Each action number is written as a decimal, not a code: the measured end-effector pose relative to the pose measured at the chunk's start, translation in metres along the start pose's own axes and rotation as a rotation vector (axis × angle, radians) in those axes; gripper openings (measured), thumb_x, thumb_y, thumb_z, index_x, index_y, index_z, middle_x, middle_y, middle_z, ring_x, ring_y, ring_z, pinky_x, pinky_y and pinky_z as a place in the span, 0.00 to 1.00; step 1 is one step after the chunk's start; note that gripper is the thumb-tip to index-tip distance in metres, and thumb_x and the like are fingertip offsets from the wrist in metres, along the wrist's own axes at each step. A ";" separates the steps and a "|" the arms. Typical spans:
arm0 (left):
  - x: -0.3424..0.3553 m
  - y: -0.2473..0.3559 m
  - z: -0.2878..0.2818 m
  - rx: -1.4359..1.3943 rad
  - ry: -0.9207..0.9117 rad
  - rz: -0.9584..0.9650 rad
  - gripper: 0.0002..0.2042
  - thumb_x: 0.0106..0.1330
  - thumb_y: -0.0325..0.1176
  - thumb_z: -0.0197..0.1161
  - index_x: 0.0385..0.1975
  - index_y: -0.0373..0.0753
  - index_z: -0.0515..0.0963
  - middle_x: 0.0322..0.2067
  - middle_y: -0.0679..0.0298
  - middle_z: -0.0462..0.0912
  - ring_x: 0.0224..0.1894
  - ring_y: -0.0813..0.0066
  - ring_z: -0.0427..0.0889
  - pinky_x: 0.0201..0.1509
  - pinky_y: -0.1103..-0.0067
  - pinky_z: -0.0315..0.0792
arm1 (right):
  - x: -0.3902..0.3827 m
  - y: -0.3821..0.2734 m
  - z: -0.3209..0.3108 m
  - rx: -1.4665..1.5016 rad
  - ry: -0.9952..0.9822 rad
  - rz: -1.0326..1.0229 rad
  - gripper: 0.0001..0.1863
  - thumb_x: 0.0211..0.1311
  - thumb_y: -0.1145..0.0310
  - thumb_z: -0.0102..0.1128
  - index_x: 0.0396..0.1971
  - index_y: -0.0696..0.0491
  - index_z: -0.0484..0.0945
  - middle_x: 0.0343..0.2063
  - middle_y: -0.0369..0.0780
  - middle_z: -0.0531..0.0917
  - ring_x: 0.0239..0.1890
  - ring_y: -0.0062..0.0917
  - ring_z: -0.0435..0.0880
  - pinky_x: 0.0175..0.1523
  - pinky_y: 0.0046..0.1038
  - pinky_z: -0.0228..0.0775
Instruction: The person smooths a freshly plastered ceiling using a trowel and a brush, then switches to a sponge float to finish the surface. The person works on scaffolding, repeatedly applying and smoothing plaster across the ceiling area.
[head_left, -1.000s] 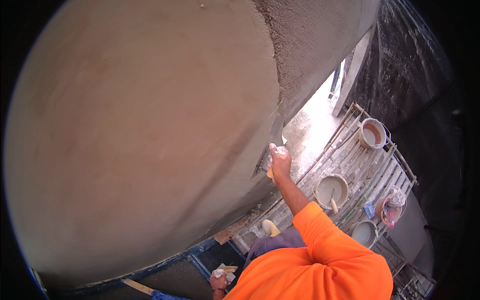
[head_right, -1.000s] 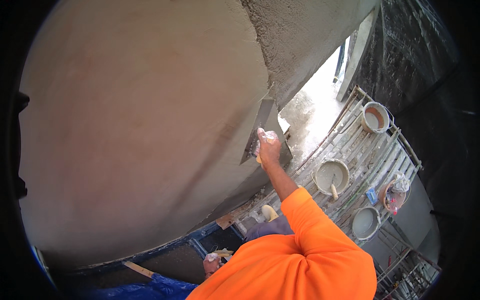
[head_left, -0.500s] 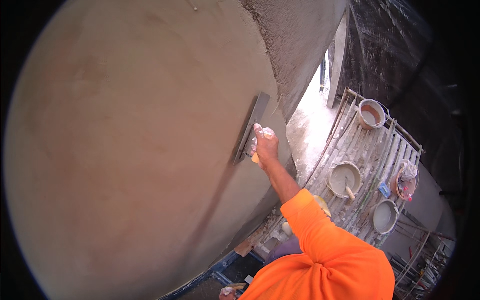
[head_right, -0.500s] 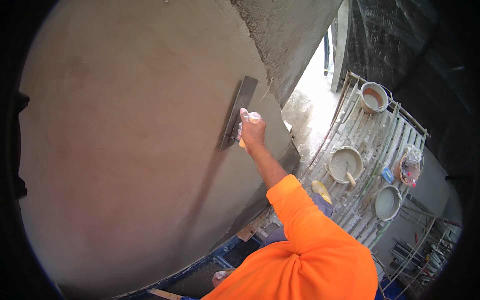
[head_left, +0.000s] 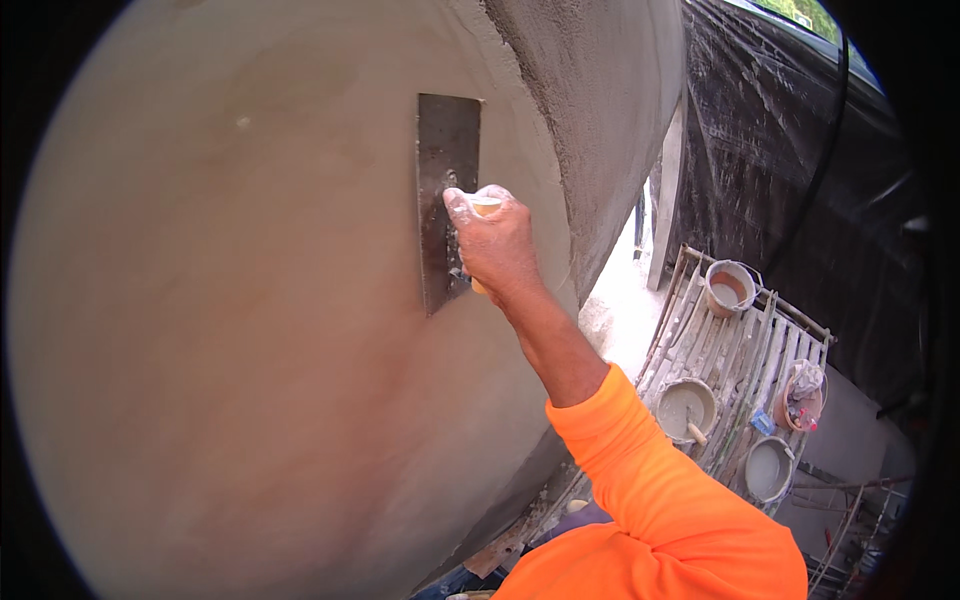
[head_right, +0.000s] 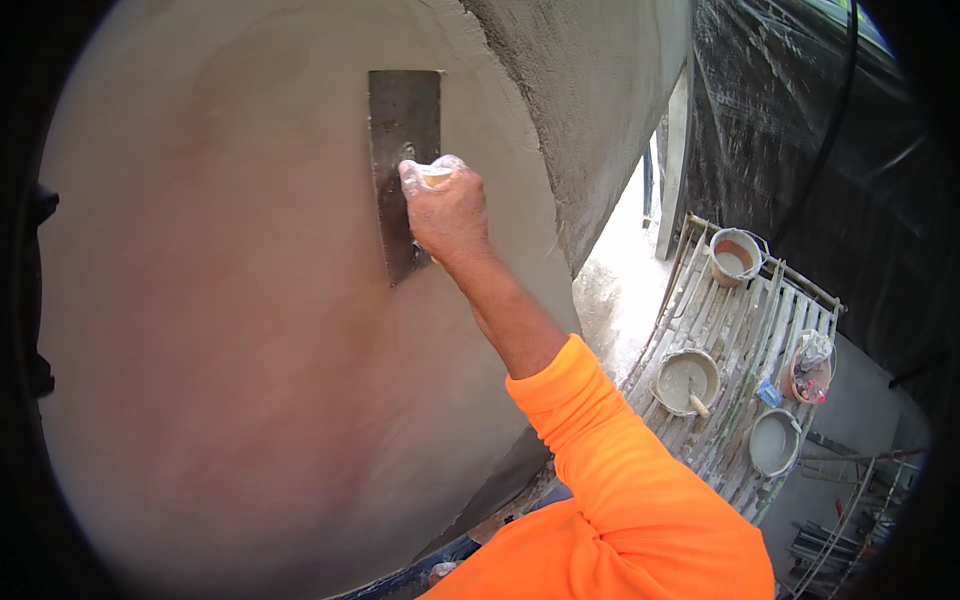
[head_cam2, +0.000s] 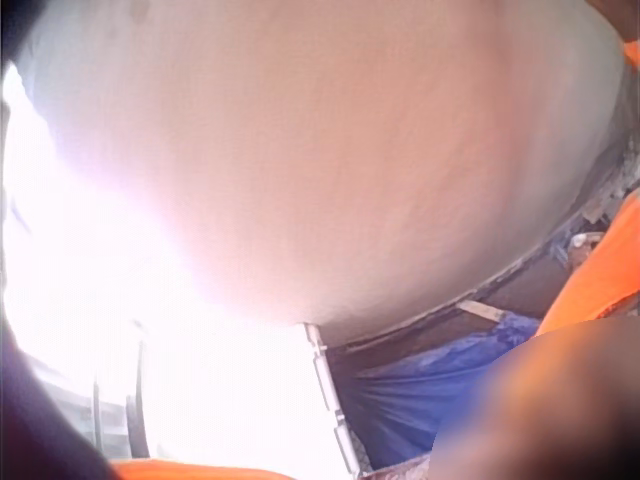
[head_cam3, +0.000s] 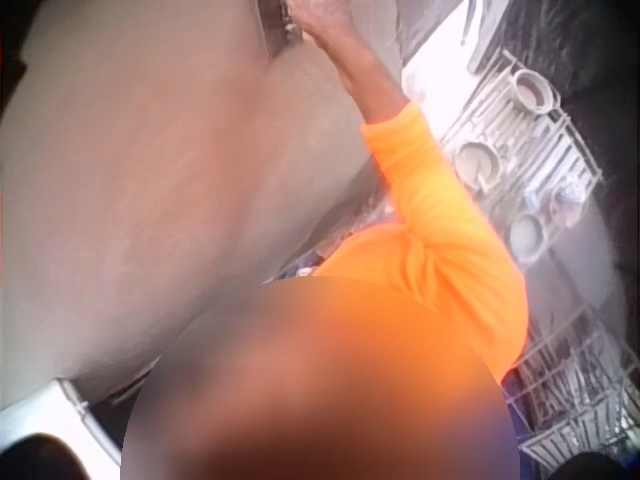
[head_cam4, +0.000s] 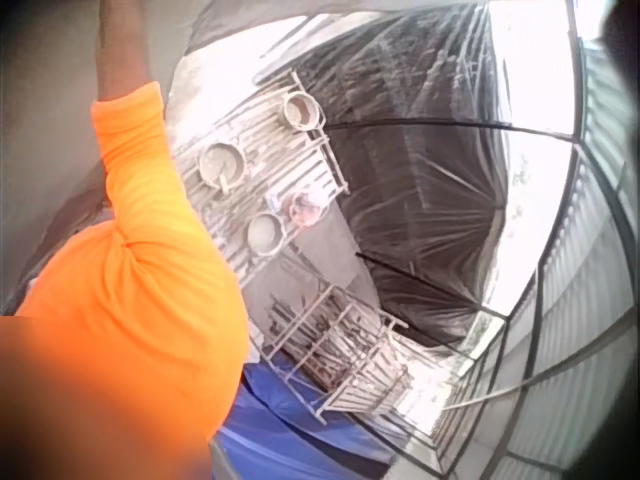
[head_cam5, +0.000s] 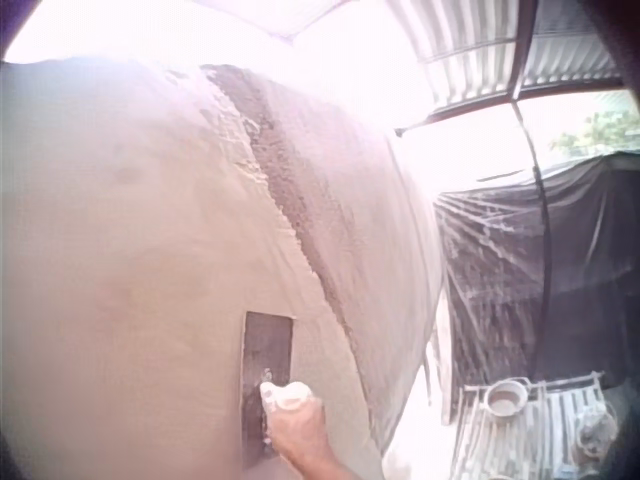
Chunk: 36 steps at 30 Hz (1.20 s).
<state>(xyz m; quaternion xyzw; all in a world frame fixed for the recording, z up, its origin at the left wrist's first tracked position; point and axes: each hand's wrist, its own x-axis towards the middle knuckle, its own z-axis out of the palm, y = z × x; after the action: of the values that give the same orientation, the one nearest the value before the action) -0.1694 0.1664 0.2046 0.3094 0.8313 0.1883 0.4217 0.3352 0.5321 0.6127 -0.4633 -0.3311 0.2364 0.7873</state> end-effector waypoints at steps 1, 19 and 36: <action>0.004 0.000 0.000 -0.005 -0.007 0.002 0.06 0.55 0.21 0.70 0.31 0.37 0.81 0.28 0.63 0.85 0.29 0.79 0.82 0.30 0.77 0.74 | -0.003 -0.015 0.010 -0.065 -0.006 -0.015 0.17 0.68 0.62 0.69 0.26 0.56 0.73 0.18 0.35 0.78 0.20 0.19 0.77 0.26 0.30 0.72; -0.015 -0.034 -0.011 -0.111 -0.099 0.111 0.08 0.56 0.22 0.70 0.34 0.36 0.80 0.28 0.64 0.85 0.27 0.77 0.81 0.30 0.75 0.75 | -0.207 0.091 -0.026 -0.045 -0.200 -0.039 0.13 0.68 0.64 0.69 0.30 0.53 0.74 0.18 0.32 0.77 0.17 0.24 0.78 0.24 0.26 0.69; -0.030 -0.060 -0.060 0.108 -0.009 -0.068 0.11 0.58 0.22 0.69 0.40 0.36 0.77 0.26 0.61 0.83 0.22 0.72 0.82 0.23 0.73 0.77 | -0.132 0.200 -0.062 0.292 0.188 0.652 0.18 0.69 0.58 0.69 0.28 0.49 0.69 0.16 0.30 0.71 0.14 0.16 0.69 0.16 0.25 0.64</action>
<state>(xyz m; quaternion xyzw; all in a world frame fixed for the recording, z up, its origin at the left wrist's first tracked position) -0.2262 0.0990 0.2228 0.3041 0.8483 0.1271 0.4144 0.2796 0.4984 0.3734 -0.4472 -0.0551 0.4760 0.7553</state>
